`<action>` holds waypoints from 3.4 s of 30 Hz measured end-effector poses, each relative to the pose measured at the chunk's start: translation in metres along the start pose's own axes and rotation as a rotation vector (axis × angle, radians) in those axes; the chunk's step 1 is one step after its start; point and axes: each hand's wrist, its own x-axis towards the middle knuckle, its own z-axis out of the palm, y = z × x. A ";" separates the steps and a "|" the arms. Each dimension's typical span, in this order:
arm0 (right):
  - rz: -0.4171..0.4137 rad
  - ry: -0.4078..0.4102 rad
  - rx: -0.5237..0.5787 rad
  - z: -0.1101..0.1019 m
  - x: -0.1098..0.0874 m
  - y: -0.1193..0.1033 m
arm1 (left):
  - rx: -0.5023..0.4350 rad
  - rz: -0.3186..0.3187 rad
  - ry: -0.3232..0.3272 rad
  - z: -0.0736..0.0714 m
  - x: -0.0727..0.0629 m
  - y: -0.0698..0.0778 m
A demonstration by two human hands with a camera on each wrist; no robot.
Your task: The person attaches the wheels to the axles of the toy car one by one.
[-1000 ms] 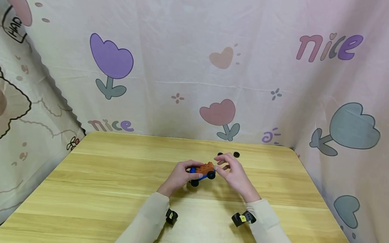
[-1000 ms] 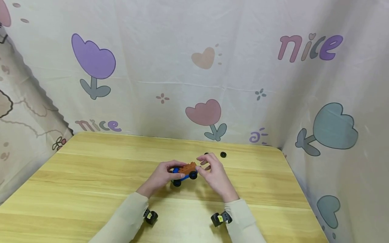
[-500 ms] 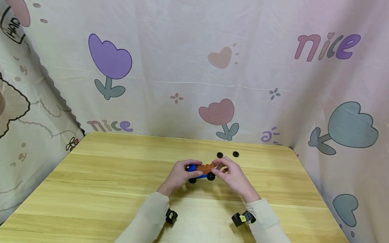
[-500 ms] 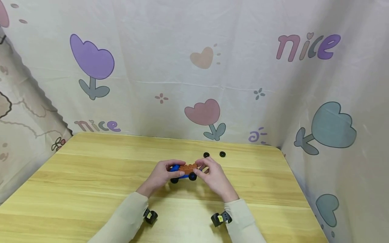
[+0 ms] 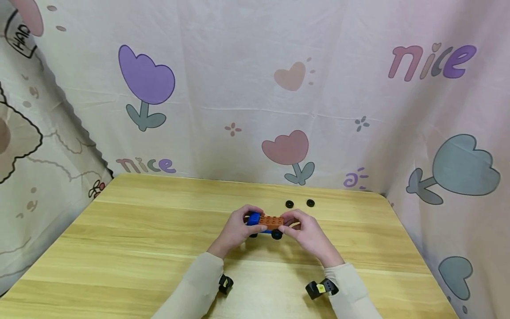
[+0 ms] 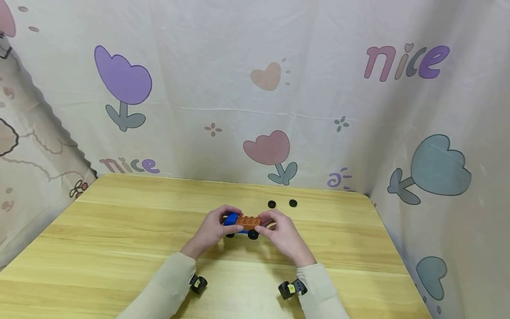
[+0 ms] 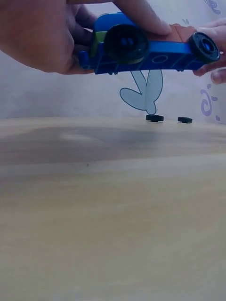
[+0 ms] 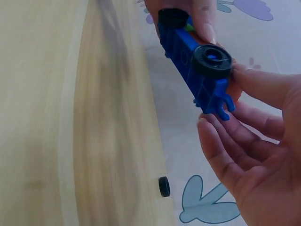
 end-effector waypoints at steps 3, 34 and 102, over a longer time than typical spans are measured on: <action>0.013 0.016 0.021 -0.001 -0.001 -0.002 | 0.002 -0.006 0.038 0.001 0.000 -0.001; -0.160 0.179 -0.123 0.013 0.002 -0.006 | -0.306 0.003 0.178 0.008 0.004 -0.001; 0.026 -0.012 0.095 0.026 -0.003 -0.012 | -0.337 0.017 0.145 0.011 0.001 0.005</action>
